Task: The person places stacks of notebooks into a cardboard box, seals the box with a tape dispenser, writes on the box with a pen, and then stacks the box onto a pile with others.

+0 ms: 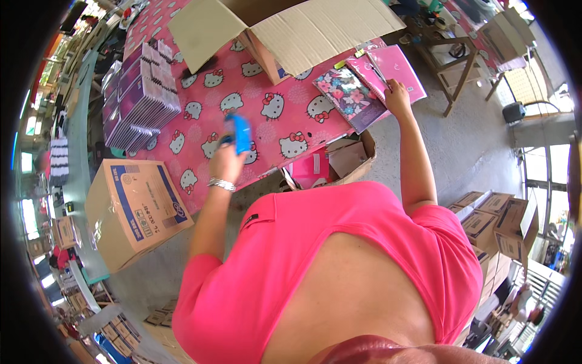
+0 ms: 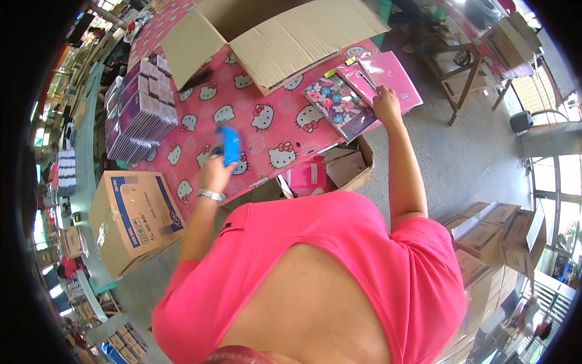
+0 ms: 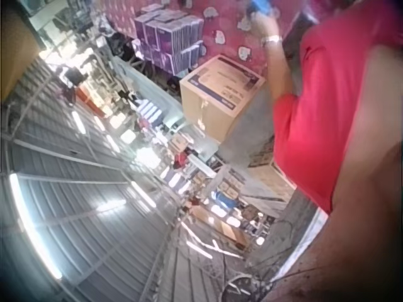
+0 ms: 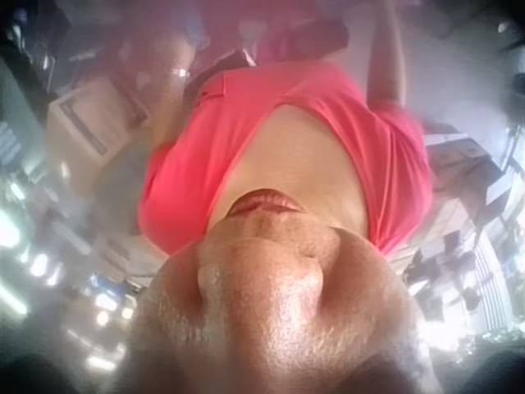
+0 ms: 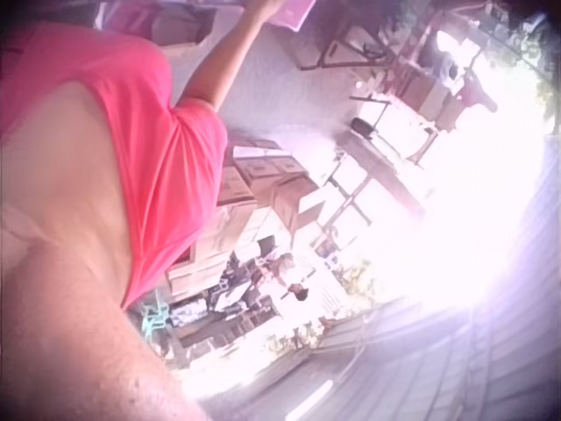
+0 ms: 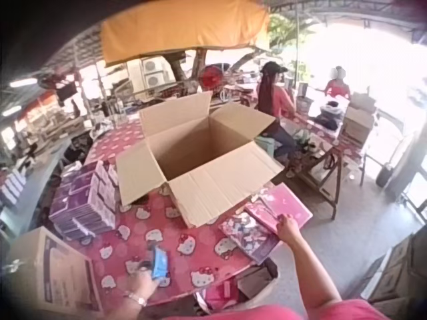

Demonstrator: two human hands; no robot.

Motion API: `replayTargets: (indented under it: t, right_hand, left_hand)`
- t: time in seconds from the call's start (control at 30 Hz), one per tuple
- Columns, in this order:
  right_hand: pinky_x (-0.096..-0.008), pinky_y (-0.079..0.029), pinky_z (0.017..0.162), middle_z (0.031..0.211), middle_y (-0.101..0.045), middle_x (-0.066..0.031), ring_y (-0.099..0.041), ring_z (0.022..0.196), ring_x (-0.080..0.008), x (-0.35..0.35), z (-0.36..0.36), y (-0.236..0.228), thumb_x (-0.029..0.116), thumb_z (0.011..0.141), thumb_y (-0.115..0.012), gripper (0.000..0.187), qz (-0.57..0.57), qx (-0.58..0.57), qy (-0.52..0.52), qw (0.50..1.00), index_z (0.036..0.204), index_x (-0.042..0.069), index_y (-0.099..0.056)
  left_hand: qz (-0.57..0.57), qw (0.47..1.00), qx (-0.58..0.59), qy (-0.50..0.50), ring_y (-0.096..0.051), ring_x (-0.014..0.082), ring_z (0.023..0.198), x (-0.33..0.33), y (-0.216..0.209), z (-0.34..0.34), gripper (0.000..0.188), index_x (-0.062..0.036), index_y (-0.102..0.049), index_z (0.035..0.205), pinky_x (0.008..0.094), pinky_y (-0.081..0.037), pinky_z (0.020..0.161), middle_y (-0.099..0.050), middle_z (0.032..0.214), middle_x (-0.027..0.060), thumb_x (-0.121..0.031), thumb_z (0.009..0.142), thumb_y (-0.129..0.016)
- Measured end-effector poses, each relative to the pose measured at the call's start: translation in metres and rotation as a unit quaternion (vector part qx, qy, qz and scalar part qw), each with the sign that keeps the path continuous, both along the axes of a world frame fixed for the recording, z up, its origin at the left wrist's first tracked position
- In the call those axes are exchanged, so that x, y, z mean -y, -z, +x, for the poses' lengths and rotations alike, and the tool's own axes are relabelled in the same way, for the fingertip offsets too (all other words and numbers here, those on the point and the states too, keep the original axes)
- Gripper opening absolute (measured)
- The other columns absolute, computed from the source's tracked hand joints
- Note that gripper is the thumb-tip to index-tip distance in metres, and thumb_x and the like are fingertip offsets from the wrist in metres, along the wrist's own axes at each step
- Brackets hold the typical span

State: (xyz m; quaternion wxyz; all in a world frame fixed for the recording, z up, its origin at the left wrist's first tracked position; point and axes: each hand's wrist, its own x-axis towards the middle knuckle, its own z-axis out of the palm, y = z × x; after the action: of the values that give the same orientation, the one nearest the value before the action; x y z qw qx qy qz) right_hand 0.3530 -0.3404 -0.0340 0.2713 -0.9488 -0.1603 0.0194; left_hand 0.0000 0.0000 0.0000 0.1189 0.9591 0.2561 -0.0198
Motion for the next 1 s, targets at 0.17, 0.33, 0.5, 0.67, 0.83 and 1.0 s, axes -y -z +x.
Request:
replayTargets:
  t: [0.17, 0.33, 0.5, 0.67, 0.83, 1.0]
  right_hand:
    - [-0.0408, -0.042, 0.094, 0.109, -0.058, -0.0223, -0.054, 0.107, -0.0370, -0.003, 0.002, 0.019, 0.013, 0.079, -0.052, 0.038, 0.039, 0.020, 0.020, 0.999, 0.115, 0.004, -0.059]
    - [-0.0408, -0.042, 0.094, 0.113, -0.056, -0.0221, -0.053, 0.108, -0.0374, 0.003, 0.016, 0.010, 0.010, 0.078, -0.055, 0.039, 0.030, 0.069, -0.042, 0.996, 0.117, 0.006, -0.058]
    - [-0.0375, -0.048, 0.081, 0.110, -0.060, -0.0168, -0.061, 0.087, -0.0269, -0.022, -0.033, -0.051, 0.022, 0.079, -0.066, 0.053, 0.153, -0.101, -0.146, 0.972, 0.127, 0.004, -0.051]
    - [-0.0299, -0.048, 0.069, 0.093, -0.066, -0.0105, -0.060, 0.075, -0.0162, -0.025, -0.052, -0.050, 0.017, 0.080, -0.069, 0.044, 0.274, -0.140, -0.193, 0.932, 0.121, 0.005, -0.057]
    - [-0.0381, -0.049, 0.082, 0.098, -0.068, -0.0115, -0.063, 0.094, -0.0296, -0.031, 0.009, -0.007, 0.026, 0.080, -0.065, 0.036, 0.147, 0.039, -0.123, 0.981, 0.113, 0.011, -0.063]
    - [-0.0488, -0.023, 0.096, 0.106, -0.066, -0.0035, -0.047, 0.117, -0.0256, -0.035, 0.020, 0.062, 0.036, 0.084, -0.059, 0.032, 0.041, 0.136, -0.059, 0.988, 0.112, 0.020, -0.061]
  left_hand:
    - [-0.016, 0.989, 0.066, 0.130, -0.064, 0.0339, 0.074, 0.090, -0.027, 0.126, 0.030, -0.0036, -0.066, 0.083, 0.0426, -0.053, 0.065, -0.066, 0.085, 0.0170, -0.033, 0.078, -0.066]
    - [-0.069, 0.988, 0.032, 0.134, -0.065, 0.0338, 0.085, 0.150, -0.007, 0.245, 0.037, -0.0015, -0.061, 0.095, 0.0422, -0.053, 0.073, -0.066, 0.093, 0.0196, -0.035, 0.081, -0.062]
    - [-0.271, 0.936, 0.222, 0.025, -0.054, 0.0316, 0.109, 0.169, -0.002, 0.269, 0.076, -0.0015, -0.037, 0.133, 0.0385, -0.044, 0.092, -0.054, 0.121, 0.0219, -0.051, 0.081, -0.062]
    - [-0.734, 0.626, 0.259, -0.058, -0.029, 0.0253, 0.131, 0.184, -0.045, 0.254, 0.088, -0.0069, -0.015, 0.145, 0.0377, -0.034, 0.102, -0.015, 0.149, 0.0185, -0.053, 0.085, -0.058]
    - [-0.377, 0.871, 0.213, 0.233, -0.030, 0.0267, 0.132, 0.156, -0.045, 0.196, 0.062, -0.0040, -0.039, 0.135, 0.0361, -0.025, 0.107, -0.034, 0.143, 0.0174, -0.041, 0.089, -0.058]
    - [-0.613, 0.776, 0.131, 0.069, -0.053, 0.0190, 0.112, 0.078, -0.061, 0.084, 0.048, -0.0063, -0.052, 0.125, 0.0327, -0.042, 0.093, -0.056, 0.122, 0.0097, -0.037, 0.089, -0.060]
